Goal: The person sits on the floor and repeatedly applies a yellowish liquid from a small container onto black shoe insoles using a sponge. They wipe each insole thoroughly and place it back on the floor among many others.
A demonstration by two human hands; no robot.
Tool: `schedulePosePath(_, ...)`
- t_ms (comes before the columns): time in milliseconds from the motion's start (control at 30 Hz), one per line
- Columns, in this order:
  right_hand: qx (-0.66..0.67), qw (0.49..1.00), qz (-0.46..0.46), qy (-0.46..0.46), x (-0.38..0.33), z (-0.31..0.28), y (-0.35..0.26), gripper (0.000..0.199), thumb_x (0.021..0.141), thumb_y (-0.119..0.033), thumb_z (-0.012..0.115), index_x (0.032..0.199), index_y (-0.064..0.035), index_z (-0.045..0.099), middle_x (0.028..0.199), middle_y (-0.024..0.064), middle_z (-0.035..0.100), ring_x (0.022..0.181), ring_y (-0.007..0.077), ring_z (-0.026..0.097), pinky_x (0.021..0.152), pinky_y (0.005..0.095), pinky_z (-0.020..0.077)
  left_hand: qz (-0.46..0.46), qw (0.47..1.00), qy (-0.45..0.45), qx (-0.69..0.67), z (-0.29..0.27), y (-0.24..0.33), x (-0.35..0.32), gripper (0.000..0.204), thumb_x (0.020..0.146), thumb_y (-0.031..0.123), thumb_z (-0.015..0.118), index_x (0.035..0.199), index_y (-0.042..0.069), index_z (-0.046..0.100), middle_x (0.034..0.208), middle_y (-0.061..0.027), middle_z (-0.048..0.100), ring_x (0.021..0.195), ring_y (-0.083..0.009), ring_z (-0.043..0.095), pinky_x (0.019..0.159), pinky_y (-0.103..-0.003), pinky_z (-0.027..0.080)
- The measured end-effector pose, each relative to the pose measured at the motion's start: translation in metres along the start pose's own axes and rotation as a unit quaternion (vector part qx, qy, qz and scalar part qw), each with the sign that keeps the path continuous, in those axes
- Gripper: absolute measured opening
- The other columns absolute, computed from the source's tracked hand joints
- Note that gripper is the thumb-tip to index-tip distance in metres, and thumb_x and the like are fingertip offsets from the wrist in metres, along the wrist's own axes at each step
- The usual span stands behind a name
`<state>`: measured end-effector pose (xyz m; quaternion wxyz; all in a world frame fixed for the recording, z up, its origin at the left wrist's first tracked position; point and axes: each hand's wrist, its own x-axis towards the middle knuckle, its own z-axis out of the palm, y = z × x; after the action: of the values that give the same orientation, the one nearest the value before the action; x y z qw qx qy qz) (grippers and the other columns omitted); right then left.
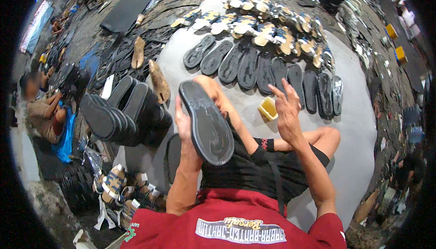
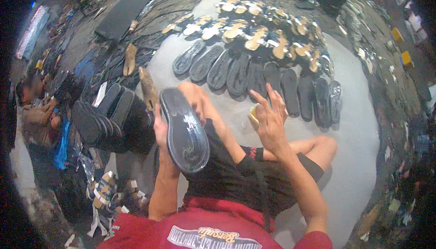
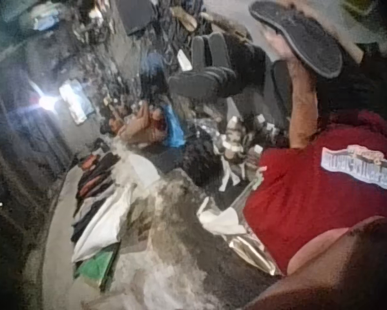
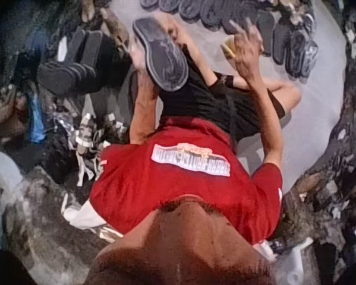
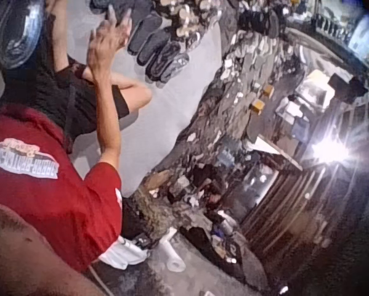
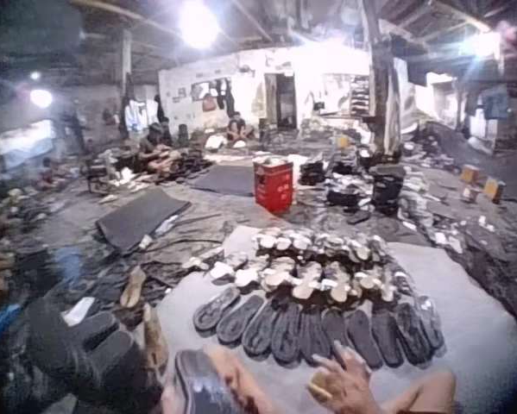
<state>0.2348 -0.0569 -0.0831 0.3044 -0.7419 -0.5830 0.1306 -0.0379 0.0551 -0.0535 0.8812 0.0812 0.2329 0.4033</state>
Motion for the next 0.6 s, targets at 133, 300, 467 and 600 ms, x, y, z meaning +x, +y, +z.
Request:
schedulePosePath(133, -0.193, 0.962, 0.088, -0.175, -0.018, 0.066, 0.12, 0.049, 0.115, -0.045, 0.038, 0.149, -0.0262, 0.068, 0.181, 0.0152, 0.016, 0.163, 0.043, 0.017, 0.124, 0.0674, 0.0179, -0.069, 0.988, 0.073, -0.117, -0.03, -0.032, -0.015, 0.079, 0.104, 0.061, 0.038, 0.142, -0.006, 0.06, 0.13, -0.0272, 0.071, 0.113, -0.0432, 0.072, 0.102, -0.057, 0.058)
schedulePosePath(300, -0.192, 0.977, 0.016, -0.09, -0.036, 0.091, 0.15, 0.047, 0.114, -0.046, 0.039, 0.142, -0.0294, 0.073, 0.182, 0.0137, 0.015, 0.163, 0.0434, 0.018, 0.122, 0.07, 0.0189, -0.105, 0.988, 0.008, -0.113, -0.038, -0.032, -0.016, 0.075, 0.105, 0.05, 0.042, 0.151, -0.009, 0.052, 0.138, -0.0303, 0.066, 0.117, -0.0489, 0.07, 0.106, -0.061, 0.056)
schedulePosePath(467, -0.073, 0.994, 0.078, -0.004, -0.037, 0.072, 0.139, 0.05, 0.115, -0.044, 0.035, 0.144, -0.0257, 0.071, 0.177, 0.0165, 0.029, 0.158, 0.041, 0.028, 0.125, 0.0606, 0.0179, -0.009, 0.988, -0.055, -0.145, -0.035, -0.019, -0.02, 0.071, 0.11, 0.051, 0.044, 0.144, -0.01, 0.058, 0.124, -0.034, 0.072, 0.112, -0.0501, 0.072, 0.098, -0.056, 0.064)
schedulePosePath(600, 0.292, 0.925, 0.229, -0.081, -0.06, 0.079, 0.203, 0.071, 0.115, -0.057, 0.031, 0.138, -0.004, 0.071, 0.175, 0.014, 0.036, 0.157, 0.0275, 0.031, 0.126, 0.0537, 0.0156, -0.073, 0.992, -0.032, -0.102, -0.011, -0.046, -0.002, 0.07, 0.111, 0.049, 0.044, 0.144, -0.011, 0.057, 0.129, -0.0333, 0.07, 0.115, -0.0447, 0.073, 0.1, -0.053, 0.063)
